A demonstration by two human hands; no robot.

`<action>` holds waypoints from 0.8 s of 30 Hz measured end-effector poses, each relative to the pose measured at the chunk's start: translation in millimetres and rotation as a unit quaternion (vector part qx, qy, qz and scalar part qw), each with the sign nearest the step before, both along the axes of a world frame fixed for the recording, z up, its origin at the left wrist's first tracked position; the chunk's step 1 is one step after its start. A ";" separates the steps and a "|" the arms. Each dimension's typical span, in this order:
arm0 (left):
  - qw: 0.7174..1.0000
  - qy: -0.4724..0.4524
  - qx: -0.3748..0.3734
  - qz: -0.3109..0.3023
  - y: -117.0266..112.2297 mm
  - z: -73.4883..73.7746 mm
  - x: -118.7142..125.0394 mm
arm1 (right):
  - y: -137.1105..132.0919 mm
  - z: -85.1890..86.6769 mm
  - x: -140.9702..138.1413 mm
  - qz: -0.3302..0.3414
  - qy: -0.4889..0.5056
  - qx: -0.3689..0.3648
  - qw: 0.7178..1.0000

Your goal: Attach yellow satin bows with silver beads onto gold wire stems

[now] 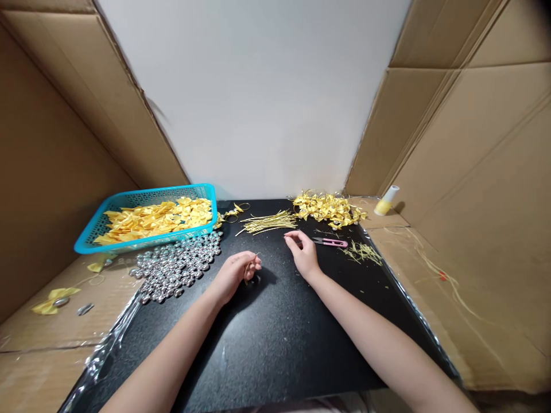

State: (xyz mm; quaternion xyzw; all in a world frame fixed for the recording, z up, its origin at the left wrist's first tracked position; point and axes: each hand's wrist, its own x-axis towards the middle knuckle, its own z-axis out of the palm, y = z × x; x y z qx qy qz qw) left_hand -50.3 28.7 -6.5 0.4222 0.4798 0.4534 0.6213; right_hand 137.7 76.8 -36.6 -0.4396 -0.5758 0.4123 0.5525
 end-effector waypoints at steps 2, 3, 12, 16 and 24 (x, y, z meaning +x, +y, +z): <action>1.000 0.017 0.013 -0.010 -0.3 -0.5 -1.1 | -2.4 2.5 1.0 -0.024 -0.031 0.032 0.999; 0.999 0.026 0.020 -0.018 -0.5 -0.8 -1.7 | -4.7 4.7 0.1 -0.012 -0.047 0.049 0.998; 0.989 0.108 0.068 -0.074 -5.1 3.9 -3.8 | -25.2 15.6 -18.7 0.160 -0.151 0.138 0.966; 0.986 0.130 0.071 -0.074 -5.6 2.6 -2.2 | -24.6 14.1 -16.4 0.144 -0.193 0.163 0.957; 0.975 0.187 0.116 0.030 -0.9 3.0 -8.4 | -28.9 13.2 -14.9 0.121 -0.309 0.229 0.915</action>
